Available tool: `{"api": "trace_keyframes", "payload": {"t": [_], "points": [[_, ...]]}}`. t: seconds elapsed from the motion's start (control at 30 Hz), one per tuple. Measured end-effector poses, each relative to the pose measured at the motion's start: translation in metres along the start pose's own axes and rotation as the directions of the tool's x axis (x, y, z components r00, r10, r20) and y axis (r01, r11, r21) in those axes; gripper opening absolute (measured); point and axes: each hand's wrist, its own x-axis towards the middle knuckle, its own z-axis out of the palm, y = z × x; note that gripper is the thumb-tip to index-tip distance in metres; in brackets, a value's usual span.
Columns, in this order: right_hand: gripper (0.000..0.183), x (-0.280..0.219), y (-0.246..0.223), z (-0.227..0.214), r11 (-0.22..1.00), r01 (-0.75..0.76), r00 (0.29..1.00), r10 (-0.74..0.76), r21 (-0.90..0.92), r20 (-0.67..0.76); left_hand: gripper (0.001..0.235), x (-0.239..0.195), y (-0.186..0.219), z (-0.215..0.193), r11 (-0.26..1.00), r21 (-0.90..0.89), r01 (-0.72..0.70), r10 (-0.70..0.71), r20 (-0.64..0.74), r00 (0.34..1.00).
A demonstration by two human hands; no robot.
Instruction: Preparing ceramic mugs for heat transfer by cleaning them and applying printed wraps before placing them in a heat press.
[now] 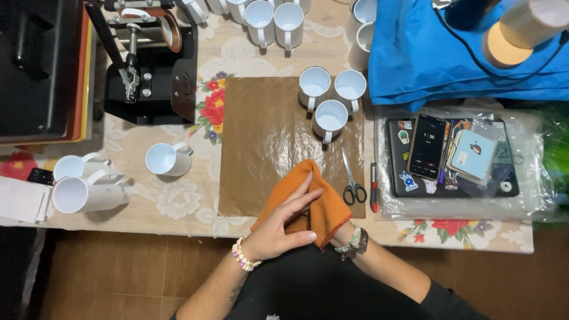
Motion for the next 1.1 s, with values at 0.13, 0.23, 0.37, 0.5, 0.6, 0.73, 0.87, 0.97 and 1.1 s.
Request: {"api": "trace_keyframes", "payload": {"t": [0.13,0.23,0.37,0.5,0.6,0.73,0.87,0.97,1.1], "points": [[0.038,0.021,-0.006,-0.015,0.995,0.03,0.999,-0.032,-0.095,-0.022,0.08,0.006,0.007,-0.01,0.992,0.122,0.016,-0.014,-0.015,1.0],[0.037,0.06,-0.016,-0.019,0.982,0.074,0.997,-0.073,-0.174,0.011,0.073,0.007,0.01,-0.032,0.988,0.133,0.079,-0.065,-0.105,0.992],[0.035,0.126,-0.023,-0.009,0.954,0.137,0.99,-0.124,-0.265,0.067,0.05,0.01,0.018,-0.106,0.966,0.24,0.1,-0.004,-0.37,0.929],[0.034,0.185,-0.016,0.009,0.927,0.176,0.984,-0.161,-0.331,0.073,0.029,0.023,0.004,-0.229,0.978,0.211,-0.003,0.163,-0.746,0.646],[0.033,0.239,-0.028,0.033,0.899,0.215,0.976,-0.208,-0.381,0.058,0.021,0.042,0.0,-0.335,0.923,0.383,-0.024,0.35,-0.815,0.462],[0.032,0.316,-0.055,0.065,0.854,0.24,0.964,-0.266,-0.462,0.01,0.053,0.078,0.0,-0.417,0.817,0.565,0.119,0.487,-0.786,0.381],[0.031,0.394,-0.084,0.095,0.797,0.269,0.938,-0.344,-0.541,-0.04,0.076,0.108,0.004,-0.451,0.878,0.462,0.125,0.373,-0.825,0.425],[0.03,0.425,-0.101,0.108,0.747,0.255,0.924,-0.375,-0.614,-0.073,0.056,0.112,-0.011,-0.468,0.926,0.374,0.042,0.316,-0.833,0.454],[0.03,0.469,-0.118,0.122,0.669,0.25,0.901,-0.425,-0.7,-0.085,0.033,0.1,0.008,-0.451,0.875,0.477,-0.079,0.461,-0.774,0.434]]}}
